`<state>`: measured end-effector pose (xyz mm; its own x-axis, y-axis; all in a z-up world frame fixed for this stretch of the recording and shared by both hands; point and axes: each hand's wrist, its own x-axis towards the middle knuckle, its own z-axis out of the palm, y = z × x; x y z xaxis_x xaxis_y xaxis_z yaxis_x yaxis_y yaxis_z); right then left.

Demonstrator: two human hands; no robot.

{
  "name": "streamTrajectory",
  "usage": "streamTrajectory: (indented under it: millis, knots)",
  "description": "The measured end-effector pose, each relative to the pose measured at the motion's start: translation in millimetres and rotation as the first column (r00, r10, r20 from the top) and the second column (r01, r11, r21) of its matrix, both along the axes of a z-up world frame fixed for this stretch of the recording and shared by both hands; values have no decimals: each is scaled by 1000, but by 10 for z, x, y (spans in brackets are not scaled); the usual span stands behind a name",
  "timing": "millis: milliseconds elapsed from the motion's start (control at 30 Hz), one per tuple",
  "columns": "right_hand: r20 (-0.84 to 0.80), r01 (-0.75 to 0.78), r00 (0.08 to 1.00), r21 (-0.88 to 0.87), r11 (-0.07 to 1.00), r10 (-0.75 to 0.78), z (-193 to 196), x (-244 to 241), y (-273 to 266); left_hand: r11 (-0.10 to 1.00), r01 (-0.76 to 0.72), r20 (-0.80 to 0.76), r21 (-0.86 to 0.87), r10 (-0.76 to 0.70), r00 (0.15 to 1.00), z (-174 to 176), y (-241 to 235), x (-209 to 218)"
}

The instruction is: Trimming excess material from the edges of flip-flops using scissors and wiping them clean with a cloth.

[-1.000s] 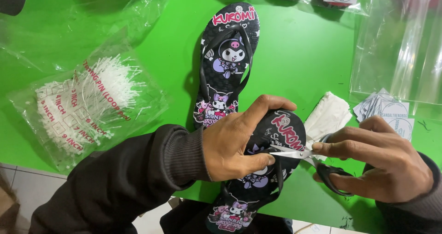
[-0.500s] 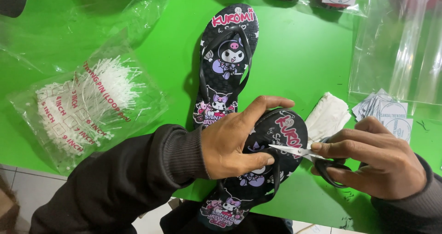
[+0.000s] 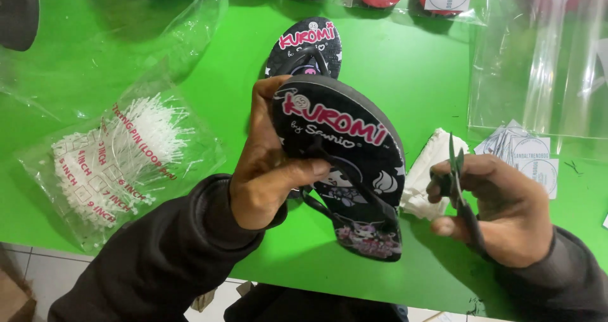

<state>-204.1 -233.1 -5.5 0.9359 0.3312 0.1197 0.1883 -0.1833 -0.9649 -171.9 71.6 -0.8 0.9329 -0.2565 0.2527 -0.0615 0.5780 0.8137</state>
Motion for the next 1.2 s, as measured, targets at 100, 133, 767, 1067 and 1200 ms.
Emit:
streamTrajectory:
  millis: [100, 133, 767, 1067, 1200]
  knots:
    - [-8, -4, 1000, 10, 1000, 4, -64, -63, 109, 994, -15, -23, -109, 13, 1000, -37, -28, -15]
    - [10, 16, 1000, -21, 1000, -16, -90, -88, 140, 986, 13, -28, -165, -18, 999, -61, -43, -27]
    - [542, 276, 830, -190, 942, -134, -143, -25, 84, 550, -756, 688, 355, 394, 610, 151, 249, 194]
    - [613, 230, 788, -372, 899, 52, -243, 22, 71, 303, -738, 789, 602, -367, 493, 407, 415, 207]
    - [512, 171, 856, -404, 899, 67, -23, 45, -18, 308, -755, 807, 580, -341, 481, 331, 474, 226]
